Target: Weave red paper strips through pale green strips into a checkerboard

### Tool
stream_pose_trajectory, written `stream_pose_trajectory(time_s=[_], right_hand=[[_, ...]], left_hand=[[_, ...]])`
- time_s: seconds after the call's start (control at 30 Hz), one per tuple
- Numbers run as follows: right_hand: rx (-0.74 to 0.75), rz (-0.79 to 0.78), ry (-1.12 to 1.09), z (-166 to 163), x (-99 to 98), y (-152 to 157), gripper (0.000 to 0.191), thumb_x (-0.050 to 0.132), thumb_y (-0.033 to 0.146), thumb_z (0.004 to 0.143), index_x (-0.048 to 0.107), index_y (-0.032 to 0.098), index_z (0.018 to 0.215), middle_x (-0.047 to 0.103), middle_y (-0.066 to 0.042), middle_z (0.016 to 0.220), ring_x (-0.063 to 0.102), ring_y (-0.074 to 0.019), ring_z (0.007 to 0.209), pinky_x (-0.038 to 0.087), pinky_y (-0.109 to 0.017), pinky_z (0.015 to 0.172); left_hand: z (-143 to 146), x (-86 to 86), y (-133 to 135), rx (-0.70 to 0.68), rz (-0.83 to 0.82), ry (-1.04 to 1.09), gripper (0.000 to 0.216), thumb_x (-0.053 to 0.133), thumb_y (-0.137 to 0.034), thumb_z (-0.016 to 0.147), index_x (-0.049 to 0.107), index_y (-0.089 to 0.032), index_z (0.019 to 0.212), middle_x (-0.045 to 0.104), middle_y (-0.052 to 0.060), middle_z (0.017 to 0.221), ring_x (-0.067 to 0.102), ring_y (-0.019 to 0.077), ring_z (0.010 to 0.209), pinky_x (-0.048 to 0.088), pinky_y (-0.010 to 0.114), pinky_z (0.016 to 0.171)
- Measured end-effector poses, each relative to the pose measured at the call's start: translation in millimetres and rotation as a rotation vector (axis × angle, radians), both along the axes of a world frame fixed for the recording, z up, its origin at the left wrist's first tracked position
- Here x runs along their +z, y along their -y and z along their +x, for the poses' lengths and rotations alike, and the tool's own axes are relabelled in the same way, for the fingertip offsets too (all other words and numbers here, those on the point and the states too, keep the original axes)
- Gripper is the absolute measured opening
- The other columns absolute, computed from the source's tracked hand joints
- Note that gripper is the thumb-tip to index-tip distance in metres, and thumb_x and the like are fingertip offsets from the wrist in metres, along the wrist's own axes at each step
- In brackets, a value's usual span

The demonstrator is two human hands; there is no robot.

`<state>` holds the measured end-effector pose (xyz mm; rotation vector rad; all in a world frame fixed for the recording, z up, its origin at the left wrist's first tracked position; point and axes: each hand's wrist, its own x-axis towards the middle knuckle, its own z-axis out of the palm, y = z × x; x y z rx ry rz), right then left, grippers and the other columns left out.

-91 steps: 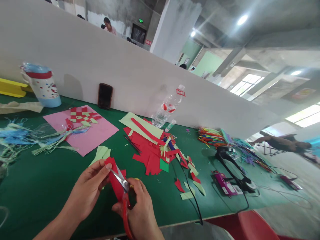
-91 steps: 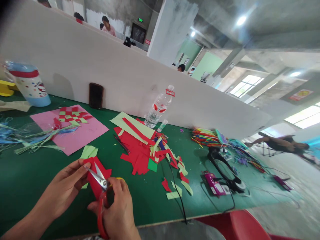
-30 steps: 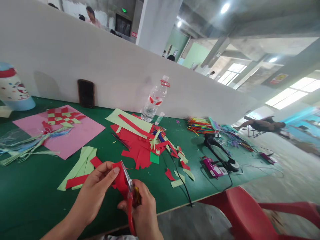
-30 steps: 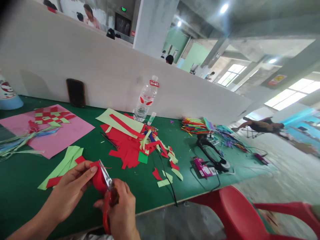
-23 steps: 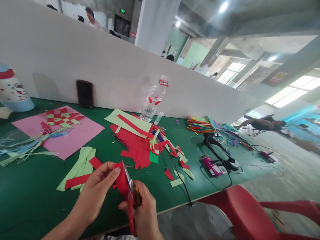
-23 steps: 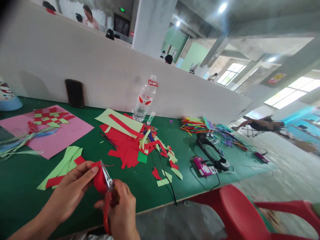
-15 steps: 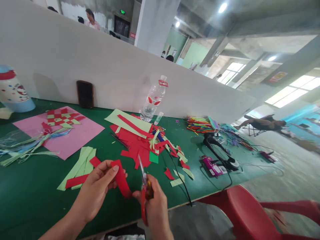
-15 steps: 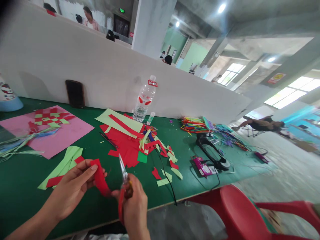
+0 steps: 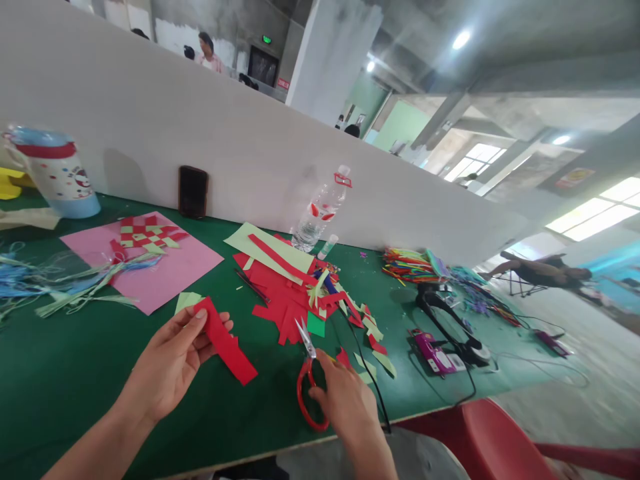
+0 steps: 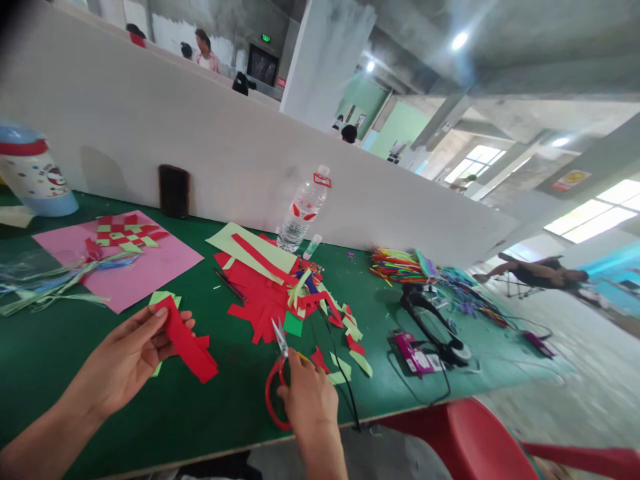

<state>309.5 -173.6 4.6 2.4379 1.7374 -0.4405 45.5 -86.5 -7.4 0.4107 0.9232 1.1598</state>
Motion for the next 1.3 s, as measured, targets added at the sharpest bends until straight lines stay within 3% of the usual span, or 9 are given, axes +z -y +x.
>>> stream_pose_trajectory(time_s=[0.2,0.33,0.47,0.63,0.73,0.8,0.9,1.03,1.3], right_hand=[[0.175,0.424,-0.533,-32.5,3.5,-9.7,0.043,0.048,0.015,0.09,0.062,0.022,0.13,0.061,-0.012,0.134,0.06,-0.0258,0.119,0.051,-0.037,0.096],[0.07,0.308,-1.136,-75.5,-11.4,-17.0,0.053,0.069,0.041,0.084,0.059,0.019,0.13,0.065,-0.013,0.125,0.066,-0.0246,0.104,0.056,-0.033,0.08],[-0.108,0.247,-1.416,-106.7,-21.9,-24.2,0.048,0.074,0.062,0.076,0.065,0.016,0.087,0.068,-0.004,0.074,0.064,-0.0162,0.068,0.052,-0.027,0.065],[-0.155,0.259,-1.455,-101.8,-12.6,-32.3,0.044,0.073,0.059,0.077,0.057,0.017,0.074,0.062,0.001,0.066,0.056,-0.0104,0.057,0.047,-0.022,0.056],[-0.079,0.094,-1.343,-86.0,-1.7,-36.7,0.031,0.072,0.045,0.077,0.056,0.018,0.071,0.057,0.004,0.058,0.054,-0.0094,0.052,0.044,-0.02,0.054],[0.028,-0.063,-1.228,-78.2,5.5,-40.7,0.019,0.069,0.034,0.077,0.058,0.019,0.072,0.057,0.005,0.058,0.056,-0.0094,0.053,0.043,-0.019,0.053],[0.236,-0.172,-1.089,-74.0,16.3,-49.6,0.006,0.061,0.023,0.079,0.062,0.019,0.074,0.06,0.005,0.062,0.056,-0.0088,0.056,0.042,-0.017,0.053],[0.374,-0.195,-1.011,-74.1,27.1,-62.2,0.006,0.062,0.024,0.08,0.064,0.02,0.076,0.06,0.006,0.062,0.053,-0.009,0.054,0.04,-0.017,0.05],[0.149,-0.006,-1.341,-81.9,6.2,-60.4,0.054,0.061,0.072,0.079,0.057,0.018,0.082,0.06,0.002,0.066,0.053,-0.009,0.055,0.045,-0.02,0.054]], left_hand=[[-10.0,2.4,1.5,0.051,0.011,0.012,0.011,0.071,-0.026,0.085,0.067,-0.019,0.092,0.079,0.008,0.089,0.076,0.0257,0.087,0.065,0.035,0.071],[-14.6,0.6,2.1,0.085,0.034,0.038,0.019,0.079,-0.028,0.078,0.066,-0.02,0.09,0.079,0.007,0.086,0.076,0.0267,0.087,0.064,0.033,0.068],[-18.1,0.1,3.8,0.096,0.031,0.086,0.026,0.084,-0.029,0.072,0.065,-0.02,0.087,0.078,0.005,0.087,0.075,0.024,0.085,0.063,0.03,0.068],[-40.2,-5.2,1.2,0.173,0.042,0.038,0.027,0.085,-0.032,0.071,0.066,-0.023,0.087,0.073,-0.004,0.076,0.069,0.014,0.066,0.058,0.022,0.062],[-60.6,-3.3,-3.5,0.209,0.18,-0.18,0.027,0.082,-0.04,0.073,0.068,-0.024,0.09,0.078,-0.001,0.085,0.072,0.0196,0.085,0.057,0.024,0.073],[-67.0,1.3,-4.2,0.0,0.308,-0.441,0.037,0.083,-0.042,0.07,0.073,-0.025,0.101,0.077,0.006,0.108,0.067,0.0259,0.109,0.054,0.025,0.086],[-59.2,7.0,1.5,-0.455,0.342,-0.617,0.039,0.088,-0.037,0.062,0.078,-0.028,0.098,0.076,0.008,0.112,0.067,0.0307,0.108,0.053,0.026,0.081],[-35.3,5.2,15.3,-0.8,0.388,-0.6,0.012,0.076,-0.038,0.074,0.074,-0.026,0.074,0.071,0.0,0.073,0.063,0.0188,0.065,0.044,0.022,0.056],[-15.8,-0.8,27.9,-0.552,0.165,-0.36,0.034,0.077,-0.052,0.072,0.061,-0.021,0.07,0.054,-0.006,0.061,0.052,0.0129,0.054,0.041,0.023,0.055]])
